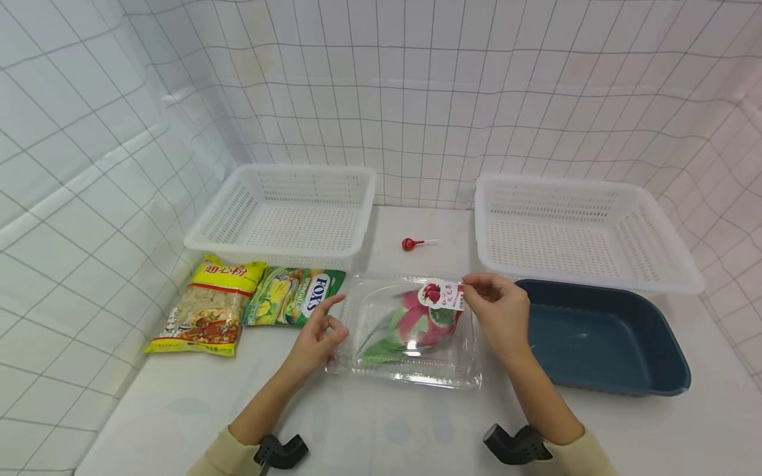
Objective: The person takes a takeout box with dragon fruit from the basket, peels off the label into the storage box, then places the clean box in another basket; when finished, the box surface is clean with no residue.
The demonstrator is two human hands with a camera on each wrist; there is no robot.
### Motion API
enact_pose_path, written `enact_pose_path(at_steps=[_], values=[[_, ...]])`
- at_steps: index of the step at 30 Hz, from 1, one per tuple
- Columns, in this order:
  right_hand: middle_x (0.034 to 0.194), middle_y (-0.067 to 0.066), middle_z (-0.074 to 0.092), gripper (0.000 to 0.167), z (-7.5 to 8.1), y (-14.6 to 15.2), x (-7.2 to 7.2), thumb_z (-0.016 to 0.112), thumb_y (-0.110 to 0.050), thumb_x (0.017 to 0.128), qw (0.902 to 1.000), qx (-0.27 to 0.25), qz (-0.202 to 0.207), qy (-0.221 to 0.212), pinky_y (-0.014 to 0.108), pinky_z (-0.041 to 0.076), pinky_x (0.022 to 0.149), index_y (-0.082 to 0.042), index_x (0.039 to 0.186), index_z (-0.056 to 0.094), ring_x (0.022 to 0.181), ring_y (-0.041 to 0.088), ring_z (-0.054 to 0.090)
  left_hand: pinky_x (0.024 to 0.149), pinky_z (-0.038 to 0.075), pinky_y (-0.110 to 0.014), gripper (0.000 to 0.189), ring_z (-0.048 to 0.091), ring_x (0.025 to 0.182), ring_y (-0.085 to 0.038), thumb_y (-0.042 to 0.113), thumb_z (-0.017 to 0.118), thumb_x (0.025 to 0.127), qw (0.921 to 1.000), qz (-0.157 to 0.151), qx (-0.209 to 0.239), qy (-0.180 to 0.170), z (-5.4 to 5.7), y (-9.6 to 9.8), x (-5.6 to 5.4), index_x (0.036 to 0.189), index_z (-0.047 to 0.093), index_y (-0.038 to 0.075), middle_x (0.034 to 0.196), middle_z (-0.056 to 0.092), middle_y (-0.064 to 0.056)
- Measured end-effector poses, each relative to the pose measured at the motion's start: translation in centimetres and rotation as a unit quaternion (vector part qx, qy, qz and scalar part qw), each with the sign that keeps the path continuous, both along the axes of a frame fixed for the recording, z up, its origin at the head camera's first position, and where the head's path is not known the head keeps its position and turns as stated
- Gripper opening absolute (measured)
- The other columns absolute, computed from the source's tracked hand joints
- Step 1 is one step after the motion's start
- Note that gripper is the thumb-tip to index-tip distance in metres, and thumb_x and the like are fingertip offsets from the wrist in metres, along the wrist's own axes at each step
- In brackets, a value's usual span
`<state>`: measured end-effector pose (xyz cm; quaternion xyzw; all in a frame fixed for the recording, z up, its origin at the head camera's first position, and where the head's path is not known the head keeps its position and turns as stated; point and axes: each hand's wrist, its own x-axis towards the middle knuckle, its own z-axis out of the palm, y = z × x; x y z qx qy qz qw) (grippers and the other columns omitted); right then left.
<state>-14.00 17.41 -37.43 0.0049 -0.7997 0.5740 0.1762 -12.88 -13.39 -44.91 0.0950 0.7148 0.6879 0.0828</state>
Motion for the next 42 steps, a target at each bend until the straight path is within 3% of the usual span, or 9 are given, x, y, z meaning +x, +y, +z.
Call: enact_pose_path(at_steps=[5, 19, 29, 38, 42], values=[[0.083, -0.017, 0.066, 0.013, -0.1, 1.3, 0.1, 0.070, -0.003, 0.087, 0.9998, 0.004, -0.015, -0.011, 0.014, 0.047, 0.058, 0.005, 0.098, 0.071, 0.074, 0.003, 0.060, 0.047, 0.039, -0.019, 0.061, 0.042, 0.049, -0.005, 0.009, 0.061, 0.095, 1.0000, 0.005, -0.005, 0.000, 0.0, 0.0, 0.0, 0.149, 0.032, 0.014, 0.087, 0.046, -0.005], [0.084, -0.011, 0.068, 0.010, -0.3, 4.7, 0.7, 0.069, -0.002, 0.088, 0.9977, -0.021, -0.057, -0.029, 0.012, 0.048, 0.060, 0.005, 0.095, 0.071, 0.073, 0.004, 0.060, 0.047, 0.038, -0.019, 0.060, 0.041, 0.048, -0.005, 0.008, 0.060, 0.096, 1.0000, 0.006, -0.005, 0.005, -0.1, 0.2, -0.1, 0.149, 0.033, 0.014, 0.087, 0.046, -0.006], [0.080, -0.008, 0.067, 0.007, -0.9, 7.2, 1.4, 0.067, -0.001, 0.088, 0.9879, -0.051, -0.123, -0.079, 0.014, 0.044, 0.055, -0.002, 0.092, 0.072, 0.068, 0.008, 0.055, 0.047, 0.039, -0.020, 0.060, 0.042, 0.049, -0.005, 0.008, 0.060, 0.096, 1.0000, 0.004, -0.004, 0.002, 0.0, 0.1, -0.1, 0.149, 0.032, 0.015, 0.087, 0.047, -0.006], [0.082, -0.002, 0.068, 0.007, -1.4, 9.0, 1.7, 0.067, 0.000, 0.087, 0.9762, -0.123, -0.153, -0.093, 0.012, 0.046, 0.059, -0.003, 0.088, 0.073, 0.072, 0.010, 0.055, 0.048, 0.039, -0.020, 0.060, 0.042, 0.049, -0.005, 0.008, 0.060, 0.096, 0.9999, 0.007, -0.006, -0.005, -0.1, 0.0, 0.0, 0.149, 0.033, 0.015, 0.087, 0.047, -0.006], [0.081, -0.008, 0.067, 0.009, -1.8, 10.2, 1.7, 0.066, -0.003, 0.089, 0.9751, -0.086, -0.170, -0.114, 0.011, 0.045, 0.059, -0.007, 0.089, 0.073, 0.074, 0.009, 0.054, 0.047, 0.039, -0.020, 0.060, 0.042, 0.049, -0.005, 0.009, 0.061, 0.095, 0.9999, 0.008, -0.007, -0.007, 0.0, 0.1, 0.0, 0.148, 0.033, 0.015, 0.087, 0.047, -0.006]])
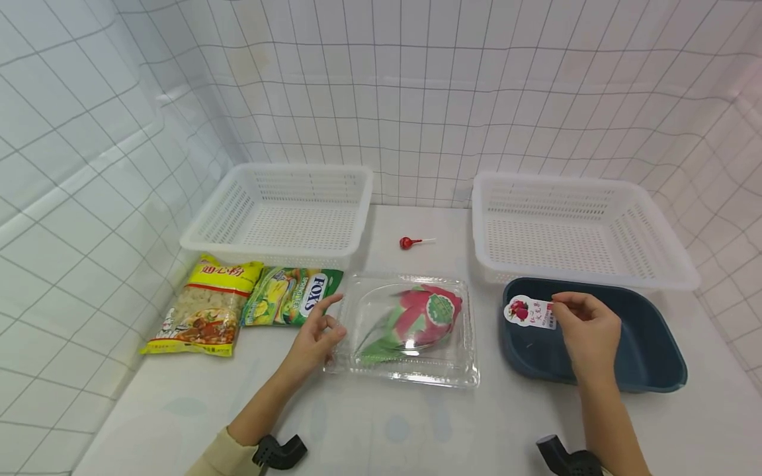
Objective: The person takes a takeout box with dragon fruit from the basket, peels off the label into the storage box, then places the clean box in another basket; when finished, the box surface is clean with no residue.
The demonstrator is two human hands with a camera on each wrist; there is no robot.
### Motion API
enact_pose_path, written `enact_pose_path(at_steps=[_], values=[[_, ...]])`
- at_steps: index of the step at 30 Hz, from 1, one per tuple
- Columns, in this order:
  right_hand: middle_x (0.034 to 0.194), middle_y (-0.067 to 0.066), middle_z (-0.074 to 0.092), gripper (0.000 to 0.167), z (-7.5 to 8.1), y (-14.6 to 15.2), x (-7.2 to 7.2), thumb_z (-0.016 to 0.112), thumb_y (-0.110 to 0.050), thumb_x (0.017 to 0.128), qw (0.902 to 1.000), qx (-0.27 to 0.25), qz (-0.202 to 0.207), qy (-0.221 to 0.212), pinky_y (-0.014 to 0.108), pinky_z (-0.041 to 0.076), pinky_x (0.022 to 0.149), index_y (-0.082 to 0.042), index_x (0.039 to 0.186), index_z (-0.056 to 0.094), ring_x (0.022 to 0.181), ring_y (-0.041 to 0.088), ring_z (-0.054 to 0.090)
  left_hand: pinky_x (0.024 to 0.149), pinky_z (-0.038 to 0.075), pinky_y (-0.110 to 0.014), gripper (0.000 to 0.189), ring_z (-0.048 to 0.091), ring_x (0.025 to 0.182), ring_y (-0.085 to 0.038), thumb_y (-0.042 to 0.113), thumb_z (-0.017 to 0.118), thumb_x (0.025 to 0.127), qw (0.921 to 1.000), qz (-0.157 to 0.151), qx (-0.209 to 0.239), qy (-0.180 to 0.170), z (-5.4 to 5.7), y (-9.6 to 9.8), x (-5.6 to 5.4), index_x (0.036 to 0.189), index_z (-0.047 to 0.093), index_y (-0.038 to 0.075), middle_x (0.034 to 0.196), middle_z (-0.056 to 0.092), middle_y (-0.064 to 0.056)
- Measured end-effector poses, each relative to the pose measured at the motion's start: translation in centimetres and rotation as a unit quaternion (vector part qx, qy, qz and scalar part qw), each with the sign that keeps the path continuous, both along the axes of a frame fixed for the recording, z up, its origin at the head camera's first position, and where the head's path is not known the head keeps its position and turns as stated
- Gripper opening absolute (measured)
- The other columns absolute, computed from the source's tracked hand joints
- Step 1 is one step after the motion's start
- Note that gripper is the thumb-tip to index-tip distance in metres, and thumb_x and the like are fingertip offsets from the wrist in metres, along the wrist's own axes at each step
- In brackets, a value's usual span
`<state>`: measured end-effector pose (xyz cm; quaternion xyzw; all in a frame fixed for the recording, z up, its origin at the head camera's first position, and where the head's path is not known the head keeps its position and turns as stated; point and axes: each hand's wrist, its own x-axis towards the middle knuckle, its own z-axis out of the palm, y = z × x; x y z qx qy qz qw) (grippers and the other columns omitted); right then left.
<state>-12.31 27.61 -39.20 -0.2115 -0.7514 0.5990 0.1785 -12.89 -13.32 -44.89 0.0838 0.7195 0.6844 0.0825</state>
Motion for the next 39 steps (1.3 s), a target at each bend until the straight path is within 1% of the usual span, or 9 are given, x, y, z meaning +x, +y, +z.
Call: enact_pose_path(at_steps=[3, 9, 11, 15, 18, 21, 23, 32, 39], values=[[0.079, -0.017, 0.063, 0.008, -0.4, 0.9, 0.1, 0.065, -0.010, 0.091, 0.9962, 0.079, 0.012, -0.033, 0.011, 0.044, 0.058, -0.009, 0.091, 0.073, 0.077, 0.007, 0.052, 0.047, 0.039, -0.020, 0.060, 0.042, 0.049, -0.005, 0.009, 0.061, 0.095, 1.0000, 0.001, 0.000, -0.002, 0.0, 0.0, 0.0, 0.148, 0.033, 0.015, 0.087, 0.047, -0.006], [0.076, -0.025, 0.055, 0.024, -1.2, 1.9, 0.2, 0.062, -0.021, 0.094, 0.9744, 0.206, 0.055, -0.073, 0.013, 0.043, 0.058, 0.001, 0.103, 0.068, 0.077, 0.003, 0.049, 0.047, 0.039, -0.020, 0.060, 0.042, 0.049, -0.006, 0.009, 0.061, 0.095, 1.0000, 0.002, 0.002, -0.003, 0.0, 0.0, 0.0, 0.148, 0.033, 0.015, 0.087, 0.047, -0.005], [0.079, -0.019, 0.059, 0.027, -1.4, 2.1, 0.2, 0.061, -0.022, 0.095, 0.9667, 0.232, 0.070, -0.083, 0.014, 0.042, 0.057, 0.002, 0.107, 0.068, 0.075, 0.000, 0.048, 0.047, 0.039, -0.020, 0.060, 0.042, 0.049, -0.006, 0.009, 0.061, 0.095, 1.0000, 0.002, 0.003, -0.002, 0.1, 0.0, 0.0, 0.148, 0.033, 0.015, 0.086, 0.047, -0.005], [0.091, 0.005, 0.068, 0.026, -1.8, 2.5, 0.1, 0.061, -0.021, 0.096, 0.9504, 0.276, 0.108, -0.094, 0.016, 0.042, 0.057, 0.002, 0.107, 0.068, 0.075, -0.003, 0.048, 0.047, 0.040, -0.020, 0.060, 0.042, 0.049, -0.006, 0.009, 0.060, 0.095, 1.0000, 0.000, 0.001, 0.001, 0.1, 0.0, 0.0, 0.149, 0.033, 0.015, 0.086, 0.047, -0.006], [0.098, 0.018, 0.068, 0.024, -2.1, 2.6, 0.0, 0.060, -0.018, 0.096, 0.9408, 0.298, 0.129, -0.098, 0.018, 0.043, 0.056, 0.003, 0.105, 0.067, 0.080, 0.008, 0.054, 0.048, 0.040, -0.020, 0.060, 0.042, 0.049, -0.006, 0.009, 0.060, 0.095, 1.0000, -0.002, 0.000, 0.000, 0.1, 0.0, 0.0, 0.148, 0.033, 0.015, 0.087, 0.047, -0.006], [0.097, 0.021, 0.067, 0.022, -2.3, 2.6, 0.0, 0.059, -0.015, 0.096, 0.9345, 0.311, 0.139, -0.103, 0.023, 0.043, 0.057, 0.003, 0.104, 0.067, 0.086, 0.027, 0.058, 0.048, 0.040, -0.020, 0.060, 0.042, 0.049, -0.006, 0.010, 0.060, 0.095, 1.0000, -0.003, -0.001, 0.001, 0.1, 0.0, 0.0, 0.148, 0.033, 0.014, 0.087, 0.047, -0.006], [0.096, 0.021, 0.066, 0.021, -2.3, 2.5, 0.1, 0.059, -0.013, 0.095, 0.9317, 0.317, 0.143, -0.105, 0.027, 0.043, 0.058, 0.004, 0.103, 0.066, 0.088, 0.034, 0.058, 0.048, 0.040, -0.020, 0.060, 0.042, 0.049, -0.006, 0.010, 0.060, 0.095, 1.0000, -0.003, -0.001, 0.001, 0.1, 0.0, 0.0, 0.148, 0.033, 0.015, 0.086, 0.047, -0.006], [0.098, 0.026, 0.065, 0.031, -2.4, 2.5, 0.1, 0.057, -0.023, 0.095, 0.9147, 0.347, 0.160, -0.132, 0.043, 0.045, 0.064, 0.007, 0.102, 0.063, 0.087, 0.038, 0.058, 0.048, 0.039, -0.020, 0.060, 0.042, 0.049, -0.006, 0.009, 0.060, 0.095, 1.0000, -0.001, 0.001, -0.001, 0.1, 0.0, 0.0, 0.149, 0.033, 0.015, 0.087, 0.047, -0.006], [0.103, 0.030, 0.063, 0.040, -2.5, 2.6, 0.1, 0.055, -0.029, 0.098, 0.9026, 0.356, 0.189, -0.150, 0.054, 0.047, 0.068, 0.009, 0.109, 0.060, 0.091, 0.043, 0.058, 0.048, 0.039, -0.020, 0.060, 0.042, 0.049, -0.006, 0.009, 0.060, 0.095, 1.0000, -0.001, 0.002, -0.001, 0.2, 0.1, 0.1, 0.149, 0.032, 0.015, 0.086, 0.047, -0.005]])
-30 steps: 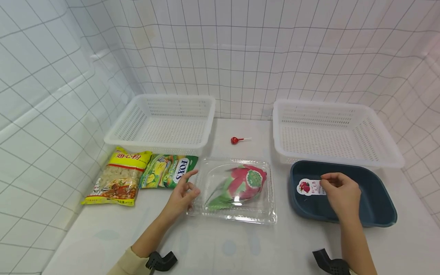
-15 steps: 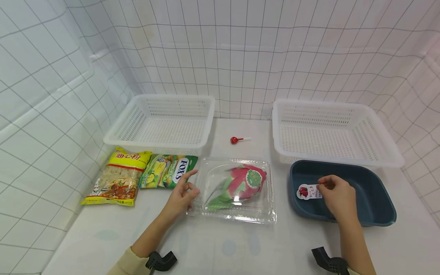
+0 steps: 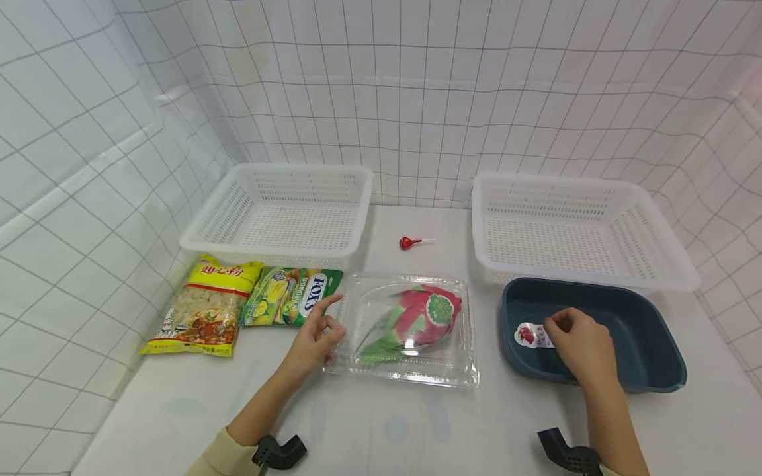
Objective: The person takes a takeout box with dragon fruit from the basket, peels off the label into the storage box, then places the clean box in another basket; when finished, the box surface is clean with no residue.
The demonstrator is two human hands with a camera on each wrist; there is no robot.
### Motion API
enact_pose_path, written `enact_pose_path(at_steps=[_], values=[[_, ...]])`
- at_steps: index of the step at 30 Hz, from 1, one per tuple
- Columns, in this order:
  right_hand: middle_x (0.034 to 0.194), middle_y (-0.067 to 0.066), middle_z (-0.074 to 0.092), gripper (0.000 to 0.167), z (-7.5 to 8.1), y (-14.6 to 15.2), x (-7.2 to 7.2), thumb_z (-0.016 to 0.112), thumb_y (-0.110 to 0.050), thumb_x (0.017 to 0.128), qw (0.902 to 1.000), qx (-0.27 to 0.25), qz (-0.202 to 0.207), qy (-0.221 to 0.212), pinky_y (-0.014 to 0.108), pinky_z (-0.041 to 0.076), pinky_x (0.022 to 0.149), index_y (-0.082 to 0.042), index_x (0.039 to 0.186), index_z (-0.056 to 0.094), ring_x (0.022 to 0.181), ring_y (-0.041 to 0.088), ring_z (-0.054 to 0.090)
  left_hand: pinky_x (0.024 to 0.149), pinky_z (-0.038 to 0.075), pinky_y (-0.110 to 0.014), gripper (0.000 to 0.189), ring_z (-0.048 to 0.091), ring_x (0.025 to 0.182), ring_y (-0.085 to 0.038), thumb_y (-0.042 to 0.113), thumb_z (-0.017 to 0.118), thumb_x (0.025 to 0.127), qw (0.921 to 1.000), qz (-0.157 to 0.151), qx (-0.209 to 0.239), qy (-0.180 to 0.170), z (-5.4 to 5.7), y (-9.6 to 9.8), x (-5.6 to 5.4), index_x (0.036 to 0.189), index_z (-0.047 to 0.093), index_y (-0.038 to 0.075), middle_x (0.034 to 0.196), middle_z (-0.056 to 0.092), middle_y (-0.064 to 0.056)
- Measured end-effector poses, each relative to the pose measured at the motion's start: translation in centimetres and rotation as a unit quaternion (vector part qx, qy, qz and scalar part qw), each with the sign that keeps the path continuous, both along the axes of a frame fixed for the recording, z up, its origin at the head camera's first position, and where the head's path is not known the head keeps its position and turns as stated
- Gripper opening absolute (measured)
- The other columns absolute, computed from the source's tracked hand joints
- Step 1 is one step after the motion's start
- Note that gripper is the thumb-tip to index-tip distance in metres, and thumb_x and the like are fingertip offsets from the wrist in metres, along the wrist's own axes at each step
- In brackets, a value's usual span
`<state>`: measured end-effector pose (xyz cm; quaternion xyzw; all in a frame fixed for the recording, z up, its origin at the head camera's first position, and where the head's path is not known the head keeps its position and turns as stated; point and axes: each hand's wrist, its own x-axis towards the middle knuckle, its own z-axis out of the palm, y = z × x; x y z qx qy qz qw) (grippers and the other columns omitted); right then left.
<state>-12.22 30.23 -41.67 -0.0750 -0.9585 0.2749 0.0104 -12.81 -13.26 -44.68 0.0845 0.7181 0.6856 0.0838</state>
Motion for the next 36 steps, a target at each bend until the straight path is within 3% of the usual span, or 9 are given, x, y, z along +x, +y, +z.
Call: enact_pose_path(at_steps=[5, 15, 26, 32, 36], values=[[0.107, 0.032, 0.062, 0.043, 0.0, 0.0, 0.0, 0.054, -0.031, 0.099, 1.0000, 0.008, 0.004, -0.004, 0.056, 0.047, 0.070, 0.010, 0.112, 0.060, 0.094, 0.046, 0.058, 0.047, 0.038, -0.020, 0.060, 0.041, 0.049, -0.005, 0.008, 0.060, 0.095, 0.9999, 0.003, 0.005, 0.009, -0.3, 0.0, -0.1, 0.148, 0.033, 0.014, 0.086, 0.046, -0.005], [0.112, 0.034, 0.060, 0.046, 0.1, 0.0, 0.0, 0.053, -0.031, 0.099, 0.9999, 0.008, -0.008, 0.000, 0.060, 0.045, 0.075, 0.011, 0.118, 0.057, 0.099, 0.049, 0.056, 0.040, 0.035, -0.016, 0.058, 0.038, 0.043, -0.002, 0.000, 0.058, 0.093, 0.9970, -0.008, 0.040, 0.066, -1.0, 0.3, -0.1, 0.145, 0.034, 0.005, 0.085, 0.042, -0.003], [0.113, 0.031, 0.059, 0.047, 0.1, -0.2, 0.3, 0.050, -0.033, 0.100, 0.9982, -0.030, -0.044, 0.029, 0.058, 0.046, 0.077, 0.009, 0.120, 0.057, 0.100, 0.045, 0.053, 0.037, 0.031, -0.018, 0.036, 0.033, 0.039, -0.004, -0.005, 0.052, 0.088, 0.9957, 0.041, -0.010, 0.082, -0.8, 1.1, 0.4, 0.123, 0.055, 0.007, 0.079, 0.039, -0.004], [0.112, 0.030, 0.059, 0.045, 0.1, -0.3, 0.4, 0.049, -0.032, 0.101, 0.9963, -0.044, -0.060, 0.043, 0.055, 0.046, 0.076, 0.008, 0.120, 0.058, 0.100, 0.043, 0.052, 0.038, 0.031, -0.017, 0.024, 0.032, 0.040, -0.003, -0.002, 0.053, 0.091, 0.9958, 0.022, 0.004, 0.089, -0.9, 1.0, 0.4, 0.114, 0.050, 0.006, 0.080, 0.037, -0.004], [0.112, 0.029, 0.059, 0.045, 0.2, -0.3, 0.4, 0.049, -0.032, 0.101, 0.9953, -0.049, -0.068, 0.048, 0.049, 0.047, 0.073, 0.008, 0.120, 0.058, 0.100, 0.042, 0.053, 0.039, 0.031, -0.016, 0.026, 0.032, 0.041, -0.002, 0.000, 0.059, 0.090, 0.9962, 0.002, 0.032, 0.082, -1.0, 0.9, 0.3, 0.112, 0.046, 0.004, 0.081, 0.036, -0.003]])
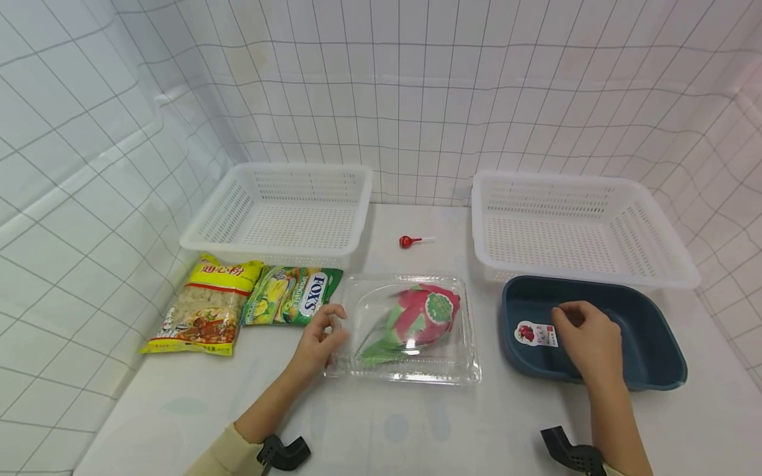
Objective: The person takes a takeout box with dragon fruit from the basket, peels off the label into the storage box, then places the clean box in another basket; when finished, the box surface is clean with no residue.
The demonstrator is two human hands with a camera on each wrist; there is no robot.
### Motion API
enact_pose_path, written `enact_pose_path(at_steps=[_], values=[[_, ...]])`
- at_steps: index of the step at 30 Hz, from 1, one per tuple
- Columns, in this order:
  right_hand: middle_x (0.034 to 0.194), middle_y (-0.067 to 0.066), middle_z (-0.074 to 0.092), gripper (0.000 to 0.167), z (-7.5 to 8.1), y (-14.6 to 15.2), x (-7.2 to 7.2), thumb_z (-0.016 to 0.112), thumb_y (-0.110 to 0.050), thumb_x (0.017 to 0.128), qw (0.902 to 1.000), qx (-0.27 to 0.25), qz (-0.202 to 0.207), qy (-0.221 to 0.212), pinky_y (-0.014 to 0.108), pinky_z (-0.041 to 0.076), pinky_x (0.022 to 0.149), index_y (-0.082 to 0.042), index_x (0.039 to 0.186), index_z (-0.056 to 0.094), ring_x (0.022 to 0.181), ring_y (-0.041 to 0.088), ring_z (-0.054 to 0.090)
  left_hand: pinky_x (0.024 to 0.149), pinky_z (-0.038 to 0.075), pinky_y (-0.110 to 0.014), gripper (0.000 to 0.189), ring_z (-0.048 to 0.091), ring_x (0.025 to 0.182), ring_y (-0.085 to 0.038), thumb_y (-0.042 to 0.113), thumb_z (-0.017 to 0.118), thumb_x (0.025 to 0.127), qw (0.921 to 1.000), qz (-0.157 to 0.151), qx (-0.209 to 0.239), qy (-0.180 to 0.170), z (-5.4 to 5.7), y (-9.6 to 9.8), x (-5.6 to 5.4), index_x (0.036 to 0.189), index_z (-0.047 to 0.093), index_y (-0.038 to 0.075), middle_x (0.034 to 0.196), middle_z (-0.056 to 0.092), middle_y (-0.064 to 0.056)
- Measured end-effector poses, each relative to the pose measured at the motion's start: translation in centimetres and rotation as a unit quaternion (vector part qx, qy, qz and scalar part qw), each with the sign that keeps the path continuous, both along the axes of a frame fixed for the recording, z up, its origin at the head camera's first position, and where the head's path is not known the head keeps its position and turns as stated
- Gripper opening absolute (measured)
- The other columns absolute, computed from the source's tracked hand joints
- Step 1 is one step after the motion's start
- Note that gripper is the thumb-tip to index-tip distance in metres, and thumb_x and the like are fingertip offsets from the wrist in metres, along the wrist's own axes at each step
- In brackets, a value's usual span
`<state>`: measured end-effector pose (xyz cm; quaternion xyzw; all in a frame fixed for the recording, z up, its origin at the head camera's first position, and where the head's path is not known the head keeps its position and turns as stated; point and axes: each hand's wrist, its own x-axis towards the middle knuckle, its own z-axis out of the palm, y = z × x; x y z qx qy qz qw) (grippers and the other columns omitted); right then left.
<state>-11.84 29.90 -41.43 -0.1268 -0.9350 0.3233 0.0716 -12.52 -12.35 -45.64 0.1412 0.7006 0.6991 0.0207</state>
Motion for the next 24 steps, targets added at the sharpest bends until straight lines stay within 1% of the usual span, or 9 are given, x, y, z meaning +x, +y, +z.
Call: enact_pose_path(at_steps=[3, 5, 11, 13, 15, 17, 19, 22, 24], values=[[0.112, 0.028, 0.059, 0.045, 0.1, 0.1, 0.0, 0.049, -0.033, 0.101, 1.0000, -0.004, -0.006, 0.003, 0.043, 0.046, 0.070, 0.007, 0.120, 0.059, 0.100, 0.041, 0.053, 0.038, 0.031, -0.016, 0.027, 0.033, 0.040, -0.001, -0.003, 0.057, 0.087, 0.9999, -0.007, 0.011, 0.003, -0.1, 0.1, -0.1, 0.110, 0.045, 0.002, 0.080, 0.036, -0.003], [0.113, 0.028, 0.060, 0.045, 0.2, 0.2, 0.1, 0.049, -0.033, 0.100, 0.9999, -0.008, -0.010, 0.006, 0.040, 0.044, 0.069, 0.006, 0.120, 0.060, 0.100, 0.041, 0.053, 0.037, 0.031, -0.015, 0.027, 0.033, 0.040, 0.000, -0.005, 0.056, 0.085, 0.9996, -0.006, 0.025, 0.008, -0.2, 0.2, -0.1, 0.108, 0.044, 0.001, 0.081, 0.036, -0.003], [0.115, 0.028, 0.060, 0.046, 0.4, 0.7, -0.2, 0.049, -0.035, 0.100, 0.9993, -0.019, -0.032, 0.005, 0.040, 0.043, 0.068, 0.006, 0.120, 0.060, 0.102, 0.041, 0.052, 0.035, 0.028, -0.014, 0.027, 0.032, 0.039, 0.002, -0.011, 0.052, 0.081, 0.9965, 0.008, 0.079, 0.025, -0.5, 0.5, 0.0, 0.105, 0.043, -0.002, 0.082, 0.036, -0.003], [0.115, 0.028, 0.060, 0.046, 0.5, 0.9, -0.3, 0.050, -0.034, 0.100, 0.9988, -0.021, -0.043, 0.005, 0.037, 0.042, 0.067, 0.005, 0.121, 0.060, 0.102, 0.041, 0.052, 0.035, 0.027, -0.013, 0.027, 0.032, 0.039, 0.002, -0.011, 0.051, 0.080, 0.9955, 0.012, 0.090, 0.026, -0.5, 0.6, 0.0, 0.103, 0.045, 0.001, 0.083, 0.037, -0.003], [0.115, 0.027, 0.060, 0.045, 0.4, 1.1, -0.5, 0.050, -0.033, 0.100, 0.9982, -0.025, -0.054, 0.005, 0.033, 0.043, 0.065, 0.005, 0.122, 0.060, 0.101, 0.039, 0.053, 0.035, 0.027, -0.013, 0.029, 0.032, 0.039, 0.003, -0.011, 0.051, 0.080, 0.9951, 0.014, 0.095, 0.026, -0.6, 0.5, 0.0, 0.102, 0.048, 0.007, 0.083, 0.037, -0.003], [0.114, 0.026, 0.062, 0.044, 0.4, 1.4, -0.7, 0.050, -0.032, 0.100, 0.9973, -0.030, -0.067, 0.008, 0.029, 0.042, 0.063, 0.004, 0.122, 0.061, 0.099, 0.035, 0.055, 0.035, 0.027, -0.013, 0.033, 0.032, 0.040, 0.002, -0.011, 0.051, 0.080, 0.9947, 0.012, 0.100, 0.022, -0.6, 0.4, -0.1, 0.101, 0.051, 0.014, 0.084, 0.038, -0.003], [0.112, 0.025, 0.064, 0.043, 0.4, 1.8, -1.0, 0.051, -0.032, 0.100, 0.9963, -0.035, -0.078, 0.009, 0.028, 0.041, 0.063, 0.004, 0.122, 0.061, 0.096, 0.032, 0.055, 0.036, 0.027, -0.013, 0.036, 0.032, 0.040, 0.002, -0.010, 0.052, 0.080, 0.9946, 0.011, 0.102, 0.017, -0.6, 0.3, -0.1, 0.101, 0.052, 0.019, 0.084, 0.039, -0.002], [0.106, 0.021, 0.067, 0.042, 0.4, 2.3, -1.4, 0.052, -0.032, 0.099, 0.9944, -0.040, -0.097, 0.013, 0.029, 0.039, 0.063, 0.002, 0.121, 0.062, 0.091, 0.021, 0.053, 0.038, 0.028, -0.013, 0.037, 0.033, 0.042, 0.002, -0.008, 0.052, 0.082, 0.9942, 0.004, 0.107, 0.008, -0.5, 0.1, -0.3, 0.101, 0.053, 0.024, 0.078, 0.038, 0.002], [0.097, 0.010, 0.068, 0.042, 0.4, 2.7, -1.8, 0.055, -0.032, 0.097, 0.9912, -0.049, -0.121, 0.021, 0.027, 0.039, 0.063, 0.000, 0.122, 0.063, 0.085, 0.010, 0.051, 0.039, 0.028, -0.013, 0.036, 0.034, 0.043, 0.002, -0.006, 0.053, 0.083, 0.9935, -0.002, 0.114, 0.006, -0.2, 0.1, -0.4, 0.101, 0.052, 0.025, 0.075, 0.038, 0.006]])
